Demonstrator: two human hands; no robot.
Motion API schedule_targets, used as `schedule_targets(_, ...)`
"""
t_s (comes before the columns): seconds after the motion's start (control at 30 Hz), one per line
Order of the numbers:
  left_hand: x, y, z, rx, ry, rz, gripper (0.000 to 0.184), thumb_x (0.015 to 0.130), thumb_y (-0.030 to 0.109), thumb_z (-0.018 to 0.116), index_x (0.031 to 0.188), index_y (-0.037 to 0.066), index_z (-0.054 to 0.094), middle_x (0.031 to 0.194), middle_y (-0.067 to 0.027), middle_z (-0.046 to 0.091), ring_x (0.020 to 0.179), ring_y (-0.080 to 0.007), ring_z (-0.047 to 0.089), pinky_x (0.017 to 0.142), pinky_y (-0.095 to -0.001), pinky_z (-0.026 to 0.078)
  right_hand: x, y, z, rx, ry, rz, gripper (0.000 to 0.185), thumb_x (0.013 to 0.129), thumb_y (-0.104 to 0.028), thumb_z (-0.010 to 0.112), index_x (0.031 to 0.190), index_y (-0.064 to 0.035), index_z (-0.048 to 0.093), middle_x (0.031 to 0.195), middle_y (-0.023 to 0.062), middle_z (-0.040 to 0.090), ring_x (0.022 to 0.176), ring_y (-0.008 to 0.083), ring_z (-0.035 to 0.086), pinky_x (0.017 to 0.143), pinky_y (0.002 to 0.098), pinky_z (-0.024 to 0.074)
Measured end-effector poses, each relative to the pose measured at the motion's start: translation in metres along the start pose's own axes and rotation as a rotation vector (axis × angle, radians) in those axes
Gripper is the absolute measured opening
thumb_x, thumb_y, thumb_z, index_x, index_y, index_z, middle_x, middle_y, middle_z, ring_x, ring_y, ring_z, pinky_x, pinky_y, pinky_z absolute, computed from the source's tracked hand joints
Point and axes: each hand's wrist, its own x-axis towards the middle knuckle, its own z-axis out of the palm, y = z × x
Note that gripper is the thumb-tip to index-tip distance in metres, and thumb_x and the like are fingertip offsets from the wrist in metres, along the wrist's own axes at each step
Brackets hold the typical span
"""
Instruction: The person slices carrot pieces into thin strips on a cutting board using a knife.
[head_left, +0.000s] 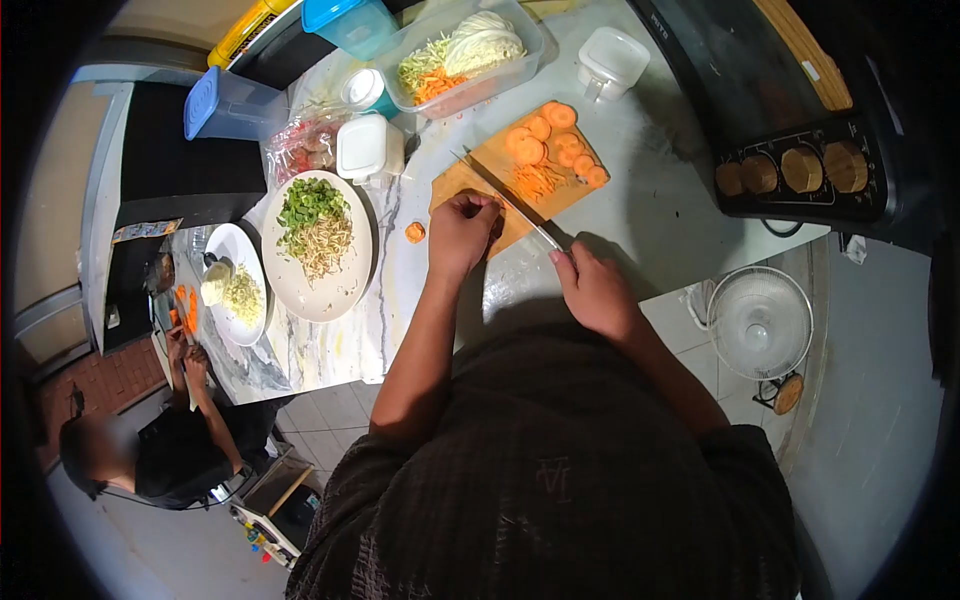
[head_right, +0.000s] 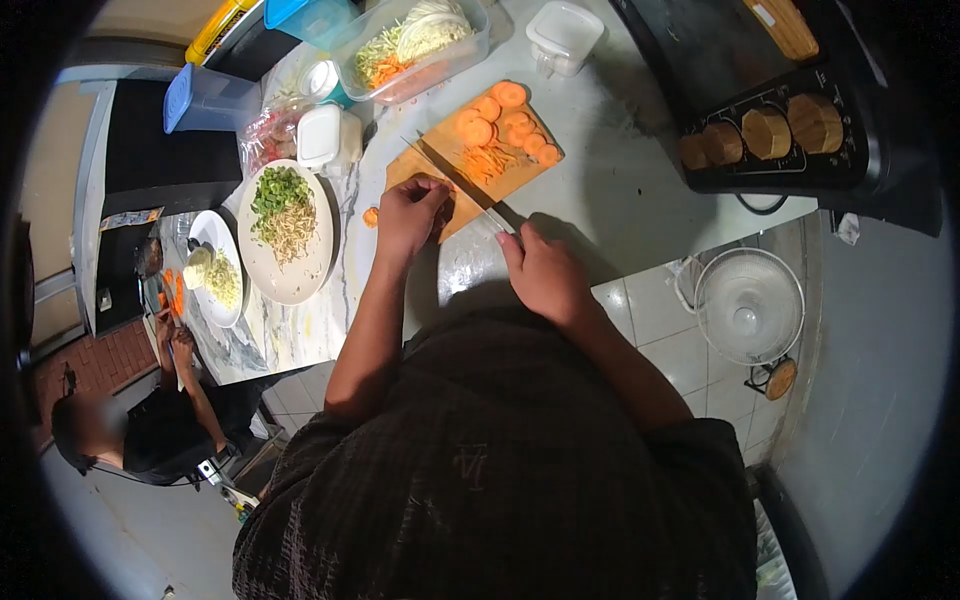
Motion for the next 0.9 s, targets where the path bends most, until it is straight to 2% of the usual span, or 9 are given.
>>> schedule_targets(0.23, 0.002, 0.003, 0.000, 0.016, 0.015, -0.031, 0.016, 0.086, 0.012, 0.065, 0.081, -0.004, 0.063, 0.063, -0.0060, 0.063, 0.050, -0.0104, 0.056, 0.048, -0.0246, 0.043, -0.001, -0.002, 0.004, 0.002, 0.025, 0.010, 0.044, 0.100, -0.043, 0.037, 0.100, -0.0010, 0.051, 0.097, 0.0289, 0.063, 0.096, 0.0497, 0.057, 0.085, 0.0563, 0.0435)
schedule_targets(0.43, 0.001, 0.002, -0.001, 0.040, 0.036, -0.043, 0.016, 0.085, 0.011, 0.065, 0.083, -0.004, 0.065, 0.064, -0.0073, 0.064, 0.051, -0.0114, 0.058, 0.048, -0.0253, 0.045, 0.003, -0.003, -0.001, 0.011, -0.045, 0.010, 0.045, 0.100, -0.042, 0.037, 0.101, 0.0004, 0.052, 0.099, 0.0290, 0.063, 0.097, 0.0496, 0.056, 0.085, 0.0557, 0.0434)
schedule_targets(0.6, -0.001, 0.001, 0.001, 0.095, 0.057, -0.021, 0.015, 0.085, 0.011, 0.064, 0.084, -0.003, 0.067, 0.065, -0.0082, 0.065, 0.053, -0.0120, 0.060, 0.049, -0.0263, 0.046, 0.001, -0.003, 0.003, 0.052, 0.086, -0.095, 0.042, 0.100, -0.039, 0.038, 0.097, 0.0007, 0.051, 0.091, 0.0290, 0.062, 0.091, 0.0505, 0.056, 0.080, 0.0564, 0.0426)
schedule_targets(0.7, 0.005, -0.004, -0.001, 0.086, 0.047, -0.040, 0.015, 0.084, 0.011, 0.063, 0.084, -0.002, 0.069, 0.066, -0.0088, 0.066, 0.053, -0.0121, 0.061, 0.050, -0.0263, 0.046, 0.002, -0.008, 0.003, 0.036, 0.052, -0.062, 0.042, 0.101, -0.039, 0.037, 0.097, 0.0000, 0.051, 0.090, 0.0281, 0.062, 0.090, 0.0511, 0.056, 0.080, 0.0567, 0.0428)
schedule_targets(0.77, 0.008, -0.011, -0.001, 0.163, 0.084, 0.067, 0.016, 0.084, 0.012, 0.063, 0.085, -0.002, 0.070, 0.066, -0.0090, 0.066, 0.052, -0.0126, 0.061, 0.051, -0.0262, 0.047, 0.002, -0.009, 0.004, 0.024, 0.056, -0.064, 0.042, 0.101, -0.039, 0.037, 0.098, -0.0003, 0.052, 0.090, 0.0281, 0.063, 0.090, 0.0514, 0.056, 0.080, 0.0567, 0.0430)
schedule_targets(0.9, 0.001, -0.005, 0.000, 0.158, 0.064, 0.029, 0.017, 0.083, 0.014, 0.063, 0.085, -0.002, 0.070, 0.067, -0.0089, 0.067, 0.052, -0.0126, 0.061, 0.052, -0.0270, 0.047, 0.002, -0.014, -0.002, -0.008, 0.033, -0.060, 0.041, 0.100, -0.038, 0.039, 0.097, 0.0007, 0.052, 0.086, 0.0302, 0.063, 0.090, 0.0508, 0.058, 0.081, 0.0561, 0.0449)
